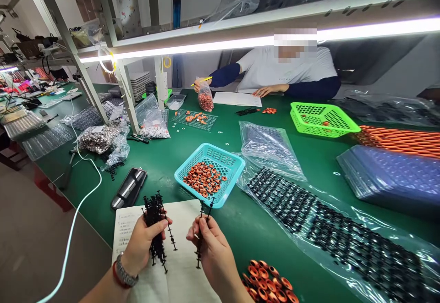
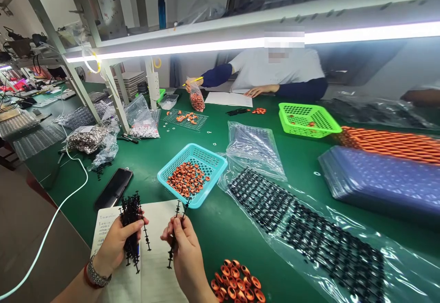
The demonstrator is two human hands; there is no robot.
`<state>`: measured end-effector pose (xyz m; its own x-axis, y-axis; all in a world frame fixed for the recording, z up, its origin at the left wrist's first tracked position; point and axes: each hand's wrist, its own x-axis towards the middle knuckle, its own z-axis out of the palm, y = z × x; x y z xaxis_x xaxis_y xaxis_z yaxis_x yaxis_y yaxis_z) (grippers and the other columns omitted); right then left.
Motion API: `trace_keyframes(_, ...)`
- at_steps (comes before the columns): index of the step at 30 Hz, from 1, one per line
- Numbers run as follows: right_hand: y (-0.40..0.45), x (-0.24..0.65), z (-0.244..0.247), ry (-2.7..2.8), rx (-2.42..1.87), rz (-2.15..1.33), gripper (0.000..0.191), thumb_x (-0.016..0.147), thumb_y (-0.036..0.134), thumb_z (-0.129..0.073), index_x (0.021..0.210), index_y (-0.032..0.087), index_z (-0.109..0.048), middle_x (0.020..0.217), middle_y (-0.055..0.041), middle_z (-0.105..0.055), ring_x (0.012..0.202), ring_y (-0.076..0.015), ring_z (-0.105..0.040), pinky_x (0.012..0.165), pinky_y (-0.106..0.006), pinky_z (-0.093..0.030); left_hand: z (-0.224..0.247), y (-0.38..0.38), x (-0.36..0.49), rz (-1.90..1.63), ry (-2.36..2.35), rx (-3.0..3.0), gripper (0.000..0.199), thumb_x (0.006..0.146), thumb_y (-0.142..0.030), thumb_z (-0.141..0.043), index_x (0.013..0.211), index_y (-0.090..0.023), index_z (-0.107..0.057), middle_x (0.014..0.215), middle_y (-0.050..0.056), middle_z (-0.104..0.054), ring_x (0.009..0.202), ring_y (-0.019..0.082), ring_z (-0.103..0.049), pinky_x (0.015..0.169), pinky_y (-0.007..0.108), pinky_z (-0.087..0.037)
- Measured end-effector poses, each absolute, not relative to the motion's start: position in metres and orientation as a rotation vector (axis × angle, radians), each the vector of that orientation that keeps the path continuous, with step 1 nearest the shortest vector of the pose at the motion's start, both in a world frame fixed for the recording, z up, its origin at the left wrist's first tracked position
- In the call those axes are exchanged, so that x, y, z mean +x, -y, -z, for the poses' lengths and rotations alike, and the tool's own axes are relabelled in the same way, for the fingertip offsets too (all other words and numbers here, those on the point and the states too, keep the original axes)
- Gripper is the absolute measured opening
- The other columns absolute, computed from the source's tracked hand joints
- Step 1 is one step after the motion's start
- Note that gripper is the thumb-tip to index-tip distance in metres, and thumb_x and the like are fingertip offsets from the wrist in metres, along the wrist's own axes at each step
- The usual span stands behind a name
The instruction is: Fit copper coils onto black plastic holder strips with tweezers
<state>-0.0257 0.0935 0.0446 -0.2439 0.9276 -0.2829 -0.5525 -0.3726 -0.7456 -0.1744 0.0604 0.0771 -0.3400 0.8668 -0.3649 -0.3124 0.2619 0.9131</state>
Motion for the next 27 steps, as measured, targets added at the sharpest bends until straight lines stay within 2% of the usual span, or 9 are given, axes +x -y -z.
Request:
trace_keyframes(3,-0.091,-0.029,-0.044,0.714,-0.919,-1.883,0.057,0.066,0.070,-0.079,0.087,0.022,-0.056,0.062,0.0090,-0.044,0.045,-0.0056,-0.034,0.044,-0.019,-0.030,-0.079,-0.060,-0.171,-1.285,-1.396,0.551,0.043,0.056,-0.032,-0.089,0.088,-0.011,-0.068,0.077,0.007,-0.074,0.050,0.008,-0.051,0.050,0.022,-0.041)
trace_keyframes(5,-0.087,-0.032,-0.043,0.802,-0.947,-1.921,0.058,0.062,0.065,-0.084,0.091,0.021,-0.058,0.061,0.0090,-0.045,0.044,-0.0047,-0.029,0.040,-0.019,-0.022,-0.079,-0.059,-0.168,-1.268,-1.381,0.548,0.042,0.055,-0.032,-0.090,0.085,-0.011,-0.070,0.075,0.005,-0.073,0.053,0.009,-0.053,0.051,0.022,-0.042)
trace_keyframes(8,-0.084,-0.034,-0.042,0.913,-0.963,-1.942,0.059,0.056,0.055,-0.091,0.092,0.019,-0.062,0.068,0.0033,-0.056,0.052,-0.0082,-0.041,0.044,-0.020,-0.027,-0.080,-0.058,-0.165,-1.253,-1.354,0.540,0.044,0.054,-0.034,-0.091,0.088,-0.013,-0.072,0.080,0.004,-0.072,0.067,0.013,-0.061,0.060,0.023,-0.048)
trace_keyframes(10,-0.084,-0.033,-0.041,0.933,-0.979,-1.927,0.059,0.058,0.059,-0.088,0.093,0.019,-0.063,0.069,0.0021,-0.057,0.056,-0.0105,-0.044,0.046,-0.021,-0.029,-0.081,-0.057,-0.165,-1.235,-1.342,0.535,0.047,0.054,-0.036,-0.091,0.092,-0.014,-0.073,0.080,0.003,-0.071,0.071,0.014,-0.061,0.064,0.023,-0.050)
trace_keyframes(13,-0.087,-0.030,-0.037,0.912,-1.018,-1.882,0.062,0.062,0.067,-0.081,0.099,0.020,-0.062,0.068,0.0039,-0.054,0.055,-0.0106,-0.043,0.046,-0.022,-0.028,-0.082,-0.057,-0.167,-1.191,-1.338,0.527,0.050,0.059,-0.039,-0.088,0.099,-0.013,-0.073,0.067,0.000,-0.065,0.063,0.014,-0.057,0.057,0.025,-0.050)
trace_keyframes(15,-0.088,-0.030,-0.034,0.905,-1.036,-1.871,0.062,0.063,0.066,-0.081,0.101,0.020,-0.062,0.067,0.0046,-0.052,0.054,-0.0105,-0.042,0.047,-0.022,-0.028,-0.083,-0.057,-0.166,-1.167,-1.329,0.528,0.049,0.060,-0.038,-0.087,0.100,-0.012,-0.073,0.062,-0.001,-0.062,0.060,0.014,-0.055,0.055,0.026,-0.051)
trace_keyframes(19,-0.086,-0.034,-0.032,0.909,-1.048,-1.901,0.060,0.058,0.061,-0.086,0.093,0.017,-0.066,0.059,0.0064,-0.047,0.049,-0.0083,-0.034,0.045,-0.022,-0.025,-0.086,-0.056,-0.160,-1.156,-1.296,0.541,0.047,0.058,-0.034,-0.089,0.096,-0.012,-0.074,0.074,0.003,-0.068,0.065,0.015,-0.058,0.057,0.026,-0.052)
trace_keyframes(23,-0.084,-0.034,-0.033,0.865,-1.038,-1.944,0.053,0.061,0.062,-0.084,0.080,0.017,-0.063,0.056,0.0079,-0.043,0.046,-0.0059,-0.024,0.044,-0.022,-0.019,-0.086,-0.054,-0.159,-1.172,-1.284,0.524,0.052,0.057,-0.034,-0.090,0.101,-0.014,-0.074,0.084,0.005,-0.071,0.071,0.016,-0.061,0.060,0.026,-0.052)
trace_keyframes(27,-0.087,-0.031,-0.038,0.773,-1.040,-1.906,0.051,0.065,0.064,-0.078,0.078,0.019,-0.058,0.058,0.0061,-0.046,0.051,-0.0087,-0.036,0.049,-0.022,-0.029,-0.084,-0.054,-0.163,-1.199,-1.290,0.492,0.052,0.057,-0.036,-0.091,0.102,-0.015,-0.074,0.077,0.002,-0.068,0.073,0.017,-0.062,0.063,0.028,-0.055)
